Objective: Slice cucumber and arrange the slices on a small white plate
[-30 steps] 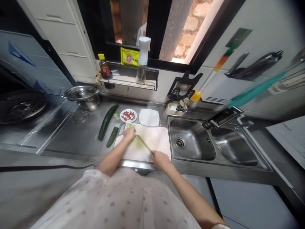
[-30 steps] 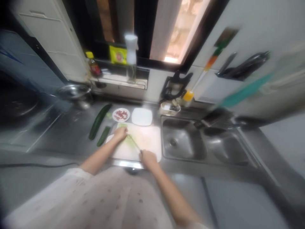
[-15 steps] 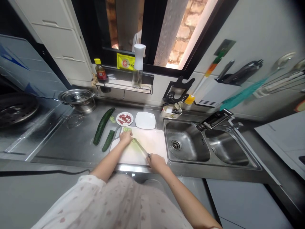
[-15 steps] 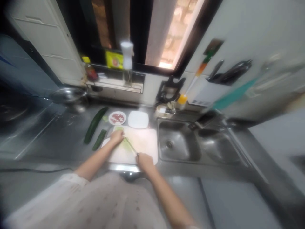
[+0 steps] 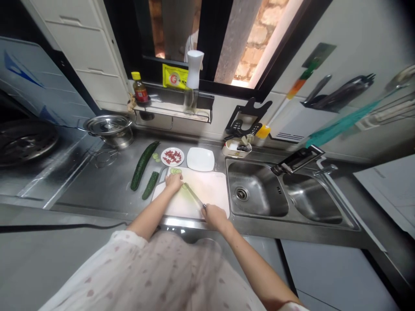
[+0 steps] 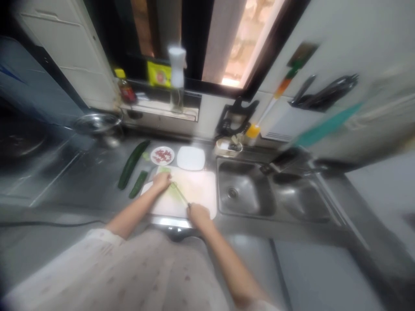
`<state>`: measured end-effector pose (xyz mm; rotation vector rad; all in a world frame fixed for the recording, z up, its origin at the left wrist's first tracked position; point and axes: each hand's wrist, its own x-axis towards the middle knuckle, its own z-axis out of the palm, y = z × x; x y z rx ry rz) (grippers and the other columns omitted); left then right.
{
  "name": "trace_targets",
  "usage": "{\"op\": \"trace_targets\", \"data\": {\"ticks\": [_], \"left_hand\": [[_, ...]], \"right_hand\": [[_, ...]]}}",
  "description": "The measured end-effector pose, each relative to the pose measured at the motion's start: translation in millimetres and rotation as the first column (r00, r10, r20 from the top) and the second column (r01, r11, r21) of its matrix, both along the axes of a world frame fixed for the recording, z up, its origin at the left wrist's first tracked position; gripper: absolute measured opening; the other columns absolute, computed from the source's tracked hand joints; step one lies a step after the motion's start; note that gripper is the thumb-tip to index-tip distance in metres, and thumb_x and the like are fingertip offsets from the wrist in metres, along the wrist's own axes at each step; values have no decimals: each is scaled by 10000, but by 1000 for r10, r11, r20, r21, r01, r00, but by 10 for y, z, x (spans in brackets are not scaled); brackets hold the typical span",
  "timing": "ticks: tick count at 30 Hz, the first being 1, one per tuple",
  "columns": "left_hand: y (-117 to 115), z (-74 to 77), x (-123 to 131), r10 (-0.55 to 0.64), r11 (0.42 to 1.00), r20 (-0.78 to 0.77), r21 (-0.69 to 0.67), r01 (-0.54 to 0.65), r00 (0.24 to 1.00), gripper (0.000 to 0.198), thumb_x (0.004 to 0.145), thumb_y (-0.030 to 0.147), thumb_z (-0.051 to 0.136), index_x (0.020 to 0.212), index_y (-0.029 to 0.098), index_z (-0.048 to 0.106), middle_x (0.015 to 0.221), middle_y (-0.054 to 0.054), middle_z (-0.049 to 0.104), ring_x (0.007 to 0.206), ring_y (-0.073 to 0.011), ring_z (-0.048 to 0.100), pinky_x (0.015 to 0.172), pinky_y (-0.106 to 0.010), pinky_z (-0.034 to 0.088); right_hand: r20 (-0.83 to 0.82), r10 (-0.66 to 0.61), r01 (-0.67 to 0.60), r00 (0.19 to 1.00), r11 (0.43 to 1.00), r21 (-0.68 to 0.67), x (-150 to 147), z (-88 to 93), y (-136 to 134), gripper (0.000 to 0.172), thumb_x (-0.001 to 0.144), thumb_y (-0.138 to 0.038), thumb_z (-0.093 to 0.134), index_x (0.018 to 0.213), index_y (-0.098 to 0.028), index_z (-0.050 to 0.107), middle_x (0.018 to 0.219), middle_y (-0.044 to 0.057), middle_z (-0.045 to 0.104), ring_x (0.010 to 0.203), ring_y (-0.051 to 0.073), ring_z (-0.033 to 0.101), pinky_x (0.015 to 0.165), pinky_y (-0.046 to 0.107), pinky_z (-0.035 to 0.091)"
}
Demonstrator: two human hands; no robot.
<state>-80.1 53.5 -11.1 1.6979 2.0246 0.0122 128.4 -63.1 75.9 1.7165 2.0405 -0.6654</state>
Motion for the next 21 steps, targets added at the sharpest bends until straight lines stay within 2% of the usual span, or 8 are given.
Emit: {"op": "trace_targets", "data": {"ticks": [8, 16, 21], "left_hand": [[24, 2, -5, -8, 1000, -9, -23, 8, 1000, 260, 771, 356, 622, 1013, 260, 609, 1065, -68, 642, 1104, -263, 550, 958, -403, 360], [20, 1, -7, -2, 1000, -7, -17, 2, 1000, 266, 768, 348, 623, 1017, 253, 613, 1080, -76, 644, 1117, -270, 551, 967, -411, 354], [19, -13, -7, -3, 1000, -13, -24, 3, 1000, 274, 785, 356, 619, 1037, 252, 605, 1103, -81, 636, 1127, -269, 541, 975, -411, 351]], "right_hand": [[3, -5, 5, 1000, 1000, -10, -29, 29, -3, 395, 966, -370, 349, 1119, -140, 632, 1071, 169, 687, 992, 249, 657, 777, 310, 466], [18, -39, 39, 999, 998, -54, 65, 18, -70, 382, 952, -374, 373, 1122, -159, 640, 1059, 158, 695, 990, 251, 661, 757, 311, 468], [8, -42, 42, 999, 999, -30, 74, -16, -100, 379, 946, -388, 384, 1108, -163, 643, 1047, 155, 696, 966, 244, 665, 746, 302, 465]]}}
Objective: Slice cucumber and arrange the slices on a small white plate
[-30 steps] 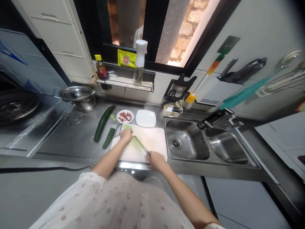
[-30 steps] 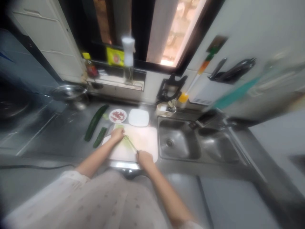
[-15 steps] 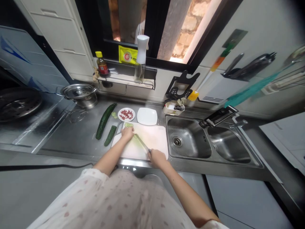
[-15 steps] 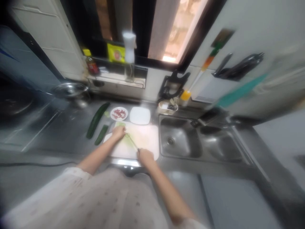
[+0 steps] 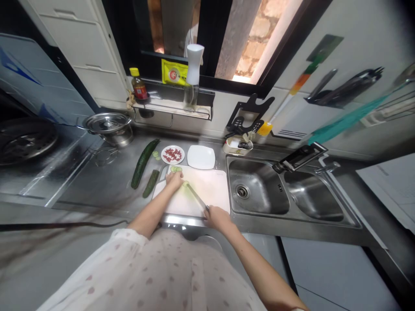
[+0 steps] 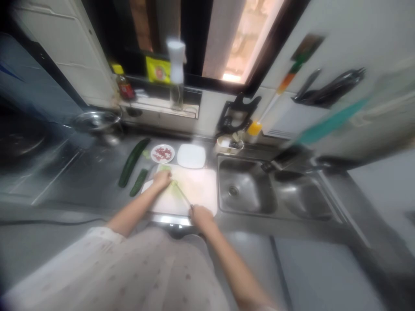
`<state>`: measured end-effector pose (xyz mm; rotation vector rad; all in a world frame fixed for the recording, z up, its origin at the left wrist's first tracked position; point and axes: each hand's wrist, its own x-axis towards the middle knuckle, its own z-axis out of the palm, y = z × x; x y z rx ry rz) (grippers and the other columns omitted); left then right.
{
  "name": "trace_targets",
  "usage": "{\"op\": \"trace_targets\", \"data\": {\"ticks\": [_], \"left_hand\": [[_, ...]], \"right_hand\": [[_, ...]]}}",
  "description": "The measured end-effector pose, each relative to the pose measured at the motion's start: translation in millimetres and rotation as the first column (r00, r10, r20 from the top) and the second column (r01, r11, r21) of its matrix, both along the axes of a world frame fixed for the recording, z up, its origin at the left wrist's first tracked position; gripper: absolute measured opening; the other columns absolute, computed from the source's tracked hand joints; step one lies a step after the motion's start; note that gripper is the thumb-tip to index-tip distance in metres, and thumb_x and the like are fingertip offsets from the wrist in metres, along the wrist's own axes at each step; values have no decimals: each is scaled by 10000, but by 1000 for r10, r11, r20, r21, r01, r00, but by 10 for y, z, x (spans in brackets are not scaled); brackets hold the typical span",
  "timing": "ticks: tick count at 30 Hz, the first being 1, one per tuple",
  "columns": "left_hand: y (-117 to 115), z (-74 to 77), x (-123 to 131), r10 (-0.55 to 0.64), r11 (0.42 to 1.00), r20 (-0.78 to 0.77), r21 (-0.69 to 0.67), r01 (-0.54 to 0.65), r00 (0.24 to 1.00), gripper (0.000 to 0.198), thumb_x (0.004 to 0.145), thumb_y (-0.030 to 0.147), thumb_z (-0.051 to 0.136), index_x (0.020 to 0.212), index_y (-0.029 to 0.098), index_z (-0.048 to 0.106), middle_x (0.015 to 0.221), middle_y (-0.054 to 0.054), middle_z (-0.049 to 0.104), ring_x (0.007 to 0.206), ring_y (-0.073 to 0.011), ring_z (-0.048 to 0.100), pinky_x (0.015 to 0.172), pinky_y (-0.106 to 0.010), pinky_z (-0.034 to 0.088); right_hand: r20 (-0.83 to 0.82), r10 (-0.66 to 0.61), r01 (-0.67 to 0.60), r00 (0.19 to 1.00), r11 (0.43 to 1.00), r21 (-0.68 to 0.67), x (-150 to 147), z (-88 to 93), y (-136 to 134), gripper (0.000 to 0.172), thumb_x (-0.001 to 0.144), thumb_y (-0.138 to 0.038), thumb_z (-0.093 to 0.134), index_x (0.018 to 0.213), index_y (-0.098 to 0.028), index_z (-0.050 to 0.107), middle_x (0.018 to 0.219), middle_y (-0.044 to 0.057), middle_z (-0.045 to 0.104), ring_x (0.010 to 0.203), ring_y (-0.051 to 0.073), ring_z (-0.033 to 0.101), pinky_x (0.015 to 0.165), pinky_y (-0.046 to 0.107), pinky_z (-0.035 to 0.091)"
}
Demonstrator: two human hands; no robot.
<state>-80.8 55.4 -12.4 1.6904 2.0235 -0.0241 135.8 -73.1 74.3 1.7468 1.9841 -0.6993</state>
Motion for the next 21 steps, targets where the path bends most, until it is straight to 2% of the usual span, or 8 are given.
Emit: {"op": "trace_targets", "data": {"ticks": [9, 21], "left_hand": [[9, -6, -4, 4, 1000, 10, 11, -4, 1000, 252, 772, 334, 617, 1013, 261, 622, 1092, -65, 644, 1114, -257, 546, 977, -404, 346], [-13, 41, 6, 3, 1000, -2, 22, -3, 1000, 261, 763, 337, 613, 1013, 261, 626, 1081, -76, 643, 1116, -265, 548, 989, -416, 345]], "right_hand": [[-18, 7, -7, 1000, 1000, 21, -100, -32, 73, 400, 958, -375, 346, 1103, -146, 640, 1043, 158, 694, 968, 242, 661, 765, 310, 466], [0, 55, -55, 999, 998, 19, -96, 123, 172, 369, 946, -334, 387, 1098, -139, 661, 1072, 174, 690, 990, 270, 659, 775, 333, 479]]}}
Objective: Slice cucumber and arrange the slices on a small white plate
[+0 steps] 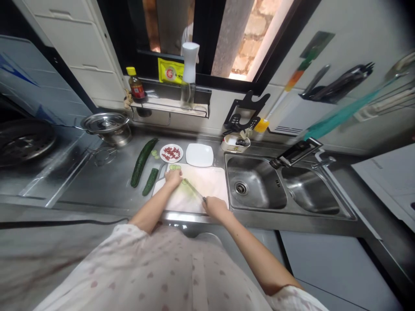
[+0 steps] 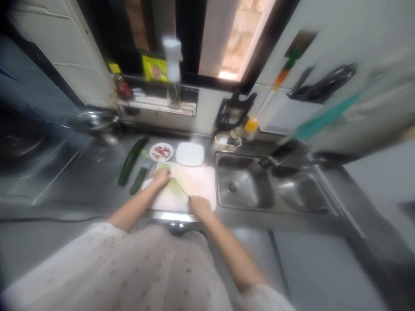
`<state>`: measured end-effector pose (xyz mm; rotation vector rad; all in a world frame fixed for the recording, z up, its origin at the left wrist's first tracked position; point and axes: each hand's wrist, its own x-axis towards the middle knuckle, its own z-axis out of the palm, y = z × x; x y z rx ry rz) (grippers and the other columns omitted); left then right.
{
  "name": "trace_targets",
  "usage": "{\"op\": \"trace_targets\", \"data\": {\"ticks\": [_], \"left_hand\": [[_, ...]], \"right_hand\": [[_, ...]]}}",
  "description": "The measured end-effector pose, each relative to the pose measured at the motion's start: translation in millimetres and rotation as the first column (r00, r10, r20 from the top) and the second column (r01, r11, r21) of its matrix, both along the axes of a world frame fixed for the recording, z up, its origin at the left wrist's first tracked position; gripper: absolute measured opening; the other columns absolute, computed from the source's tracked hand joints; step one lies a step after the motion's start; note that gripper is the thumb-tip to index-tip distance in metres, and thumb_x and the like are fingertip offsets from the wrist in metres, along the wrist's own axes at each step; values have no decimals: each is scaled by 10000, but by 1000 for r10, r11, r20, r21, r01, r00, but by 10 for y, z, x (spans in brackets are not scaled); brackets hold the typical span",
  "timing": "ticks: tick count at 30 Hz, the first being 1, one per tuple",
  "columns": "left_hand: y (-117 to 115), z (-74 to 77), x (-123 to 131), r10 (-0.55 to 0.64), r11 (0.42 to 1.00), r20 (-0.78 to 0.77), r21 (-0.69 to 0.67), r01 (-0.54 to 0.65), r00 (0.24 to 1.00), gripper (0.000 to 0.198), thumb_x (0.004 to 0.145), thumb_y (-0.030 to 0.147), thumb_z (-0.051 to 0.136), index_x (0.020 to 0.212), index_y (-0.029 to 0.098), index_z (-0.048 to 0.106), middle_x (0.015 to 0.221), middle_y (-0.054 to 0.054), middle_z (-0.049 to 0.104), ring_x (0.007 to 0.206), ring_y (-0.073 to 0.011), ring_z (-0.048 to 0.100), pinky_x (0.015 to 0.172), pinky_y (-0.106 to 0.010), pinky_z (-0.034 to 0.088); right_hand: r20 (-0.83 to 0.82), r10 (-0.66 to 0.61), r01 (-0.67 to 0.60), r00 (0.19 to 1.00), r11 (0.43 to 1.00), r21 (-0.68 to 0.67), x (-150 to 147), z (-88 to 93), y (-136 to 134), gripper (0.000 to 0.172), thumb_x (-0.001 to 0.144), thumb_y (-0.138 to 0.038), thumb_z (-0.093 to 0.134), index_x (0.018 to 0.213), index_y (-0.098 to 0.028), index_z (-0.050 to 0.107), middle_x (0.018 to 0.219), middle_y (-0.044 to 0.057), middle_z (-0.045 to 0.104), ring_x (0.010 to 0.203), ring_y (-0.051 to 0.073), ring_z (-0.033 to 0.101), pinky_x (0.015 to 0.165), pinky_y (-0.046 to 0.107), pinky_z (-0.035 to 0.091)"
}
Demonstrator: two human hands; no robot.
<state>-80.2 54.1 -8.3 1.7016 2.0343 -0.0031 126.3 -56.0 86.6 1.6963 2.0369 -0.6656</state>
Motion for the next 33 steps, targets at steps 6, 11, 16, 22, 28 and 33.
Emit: {"op": "trace_targets", "data": {"ticks": [6, 11, 16, 22, 28, 33], "left_hand": [[-27, 25, 10, -4, 1000, -7, 8, 5, 1000, 240, 778, 314, 601, 1007, 254, 636, 1063, -76, 644, 1110, -266, 546, 991, -418, 338], [-105, 94, 46, -51, 997, -42, 55, 53, 998, 227, 830, 297, 532, 1016, 231, 643, 1072, -99, 651, 1102, -278, 530, 967, -425, 334], [-245, 162, 98, -93, 991, -66, 93, 99, 993, 301, 889, 208, 386, 1009, 220, 662, 1069, -108, 660, 1098, -277, 515, 942, -424, 326], [-405, 125, 132, -130, 979, -101, 147, 144, 986, 308, 897, 253, 393, 997, 221, 682, 1101, -113, 649, 1099, -281, 497, 917, -415, 332], [-408, 127, 180, -116, 980, -100, 148, 131, 988, 303, 883, 287, 421, 1004, 203, 686, 1096, -128, 640, 1107, -298, 492, 908, -422, 340], [-383, 154, 212, -88, 986, -78, 136, 98, 993, 284, 873, 330, 456, 995, 203, 679, 1088, -112, 649, 1104, -292, 508, 912, -411, 347]], "right_hand": [[-1, 0, 0, 1000, 1000, -10, 63, 8, -48, 387, 950, -349, 371, 1097, -141, 662, 1083, 170, 690, 997, 269, 659, 777, 331, 483], [2, -38, 38, 999, 998, -40, 117, 5, -155, 371, 944, -362, 393, 1104, -161, 661, 1095, 164, 688, 1000, 258, 658, 767, 317, 478], [0, -63, 63, 998, 997, -35, 184, 22, -250, 352, 940, -351, 407, 1098, -168, 663, 1062, 145, 699, 992, 254, 658, 749, 298, 462], [-80, -183, 184, 980, 983, 6, 308, -33, -320, 391, 953, -444, 398, 1128, -186, 634, 1111, 123, 686, 1049, 231, 629, 759, 263, 429], [-77, -344, 351, 936, 932, 92, 337, -176, -308, 460, 971, -488, 330, 1171, -176, 602, 1094, 129, 689, 1058, 225, 624, 780, 261, 414], [-90, -367, 376, 926, 920, 115, 402, -283, -222, 468, 965, -491, 337, 1149, -161, 612, 1083, 150, 689, 1052, 228, 628, 786, 266, 417]]}}
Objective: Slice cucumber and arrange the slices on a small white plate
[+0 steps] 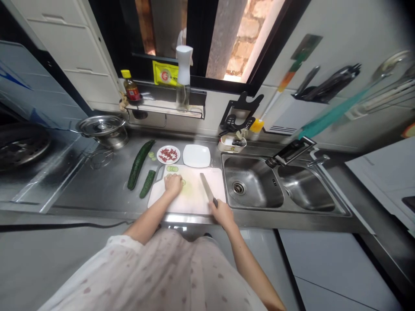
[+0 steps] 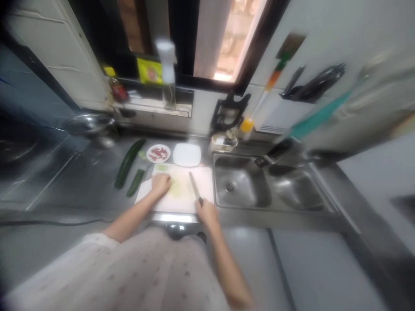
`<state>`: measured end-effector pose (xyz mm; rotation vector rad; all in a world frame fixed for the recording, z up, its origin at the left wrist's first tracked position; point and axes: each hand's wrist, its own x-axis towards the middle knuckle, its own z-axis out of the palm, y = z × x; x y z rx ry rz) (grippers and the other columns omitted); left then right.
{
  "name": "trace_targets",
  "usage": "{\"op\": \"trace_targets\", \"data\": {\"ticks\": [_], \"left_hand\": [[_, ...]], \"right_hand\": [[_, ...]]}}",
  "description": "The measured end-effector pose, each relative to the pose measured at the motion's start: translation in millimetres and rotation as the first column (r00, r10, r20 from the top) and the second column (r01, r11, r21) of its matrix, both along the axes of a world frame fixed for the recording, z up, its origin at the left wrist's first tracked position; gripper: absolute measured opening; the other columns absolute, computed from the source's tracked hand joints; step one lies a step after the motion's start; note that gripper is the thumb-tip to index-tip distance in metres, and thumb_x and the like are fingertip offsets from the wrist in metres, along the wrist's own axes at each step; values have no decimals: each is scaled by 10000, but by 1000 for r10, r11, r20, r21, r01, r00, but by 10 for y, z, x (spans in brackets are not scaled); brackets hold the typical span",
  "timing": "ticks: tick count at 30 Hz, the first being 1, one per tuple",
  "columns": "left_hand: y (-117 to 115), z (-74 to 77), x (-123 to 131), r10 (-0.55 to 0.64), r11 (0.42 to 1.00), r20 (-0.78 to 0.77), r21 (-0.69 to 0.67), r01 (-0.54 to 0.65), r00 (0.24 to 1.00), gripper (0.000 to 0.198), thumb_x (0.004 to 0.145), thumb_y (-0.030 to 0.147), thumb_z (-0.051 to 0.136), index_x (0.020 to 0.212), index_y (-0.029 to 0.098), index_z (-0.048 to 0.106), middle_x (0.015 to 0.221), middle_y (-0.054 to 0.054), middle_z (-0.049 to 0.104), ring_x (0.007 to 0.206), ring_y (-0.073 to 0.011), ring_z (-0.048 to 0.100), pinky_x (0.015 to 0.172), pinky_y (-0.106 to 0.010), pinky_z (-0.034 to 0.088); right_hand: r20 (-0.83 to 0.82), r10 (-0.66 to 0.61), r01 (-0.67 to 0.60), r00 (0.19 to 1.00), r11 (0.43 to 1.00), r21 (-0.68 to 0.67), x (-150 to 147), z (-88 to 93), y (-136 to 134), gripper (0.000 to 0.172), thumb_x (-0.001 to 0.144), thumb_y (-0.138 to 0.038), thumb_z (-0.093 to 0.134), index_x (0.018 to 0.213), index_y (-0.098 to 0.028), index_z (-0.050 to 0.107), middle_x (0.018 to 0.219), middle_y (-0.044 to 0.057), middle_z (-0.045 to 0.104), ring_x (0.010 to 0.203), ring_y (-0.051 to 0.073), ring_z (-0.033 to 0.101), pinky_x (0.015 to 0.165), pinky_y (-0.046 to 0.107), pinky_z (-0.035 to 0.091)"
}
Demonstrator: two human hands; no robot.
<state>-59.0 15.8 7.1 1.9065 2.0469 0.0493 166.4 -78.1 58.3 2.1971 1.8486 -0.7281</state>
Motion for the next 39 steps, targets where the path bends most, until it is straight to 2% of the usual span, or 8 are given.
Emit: {"op": "trace_targets", "data": {"ticks": [6, 10, 13, 18, 22, 29, 32, 39], "left_hand": [[32, 66, 22, 55, 998, 58, -32, -54, 997, 206, 837, 309, 521, 955, 216, 662, 1056, -92, 674, 1079, -276, 536, 904, -384, 351], [4, 82, 50, 61, 998, 108, 12, -63, 992, 159, 828, 283, 539, 915, 218, 656, 948, -61, 699, 1005, -242, 580, 894, -353, 361], [-122, 42, 88, 83, 994, 200, 47, -95, 976, 149, 831, 274, 537, 905, 224, 656, 895, -33, 700, 925, -206, 610, 870, -321, 371], [-437, -88, 65, 142, 988, 330, 10, -154, 933, 109, 803, 268, 580, 884, 250, 650, 827, 20, 692, 837, -168, 624, 767, -276, 381], [-524, -159, -102, 249, 962, 302, 34, -271, 920, 120, 838, 262, 537, 899, 249, 640, 850, 12, 692, 851, -173, 617, 731, -273, 361], [-389, -194, -377, 391, 895, 249, 121, -429, 886, 184, 892, 240, 472, 958, 244, 644, 954, -36, 700, 958, -205, 598, 812, -306, 346], [-359, -215, -414, 407, 885, 242, 133, -446, 881, 194, 894, 230, 474, 960, 246, 655, 1001, -46, 696, 977, -221, 590, 838, -332, 341], [-380, -213, -435, 377, 911, 155, 115, -396, 913, 226, 884, 235, 468, 966, 249, 679, 1066, -68, 680, 1015, -252, 559, 856, -380, 340]], "right_hand": [[33, -23, 23, 999, 1000, 0, 41, -59, 76, 500, 958, -516, 317, 1151, -162, 613, 1083, 143, 687, 1039, 236, 634, 768, 269, 427], [8, -42, 42, 999, 999, -1, 38, -80, 98, 489, 949, -515, 340, 1141, -164, 620, 1084, 151, 687, 1043, 240, 631, 778, 275, 428], [-11, -61, 61, 998, 998, -1, 42, -90, 113, 476, 940, -516, 364, 1133, -168, 626, 1088, 155, 686, 1053, 248, 626, 787, 281, 428], [-17, -63, 63, 998, 998, -9, 53, -100, 133, 462, 937, -507, 379, 1119, -168, 636, 1080, 151, 690, 1047, 244, 630, 797, 271, 427], [-13, -59, 59, 998, 998, -18, 59, -109, 144, 470, 935, -514, 378, 1107, -167, 645, 1066, 149, 695, 1035, 245, 636, 781, 266, 433], [-4, -39, 39, 999, 999, 0, 62, -125, 146, 470, 940, -499, 368, 1095, -154, 648, 1066, 162, 694, 1025, 249, 638, 764, 267, 435], [-2, -38, 38, 999, 999, 1, 65, -147, 140, 479, 939, -507, 361, 1093, -156, 648, 1049, 161, 698, 1018, 252, 640, 769, 276, 435], [-19, -35, 35, 999, 999, 10, 85, -154, 117, 498, 936, -523, 347, 1088, -154, 645, 1056, 162, 694, 1009, 259, 640, 758, 285, 437]]}}
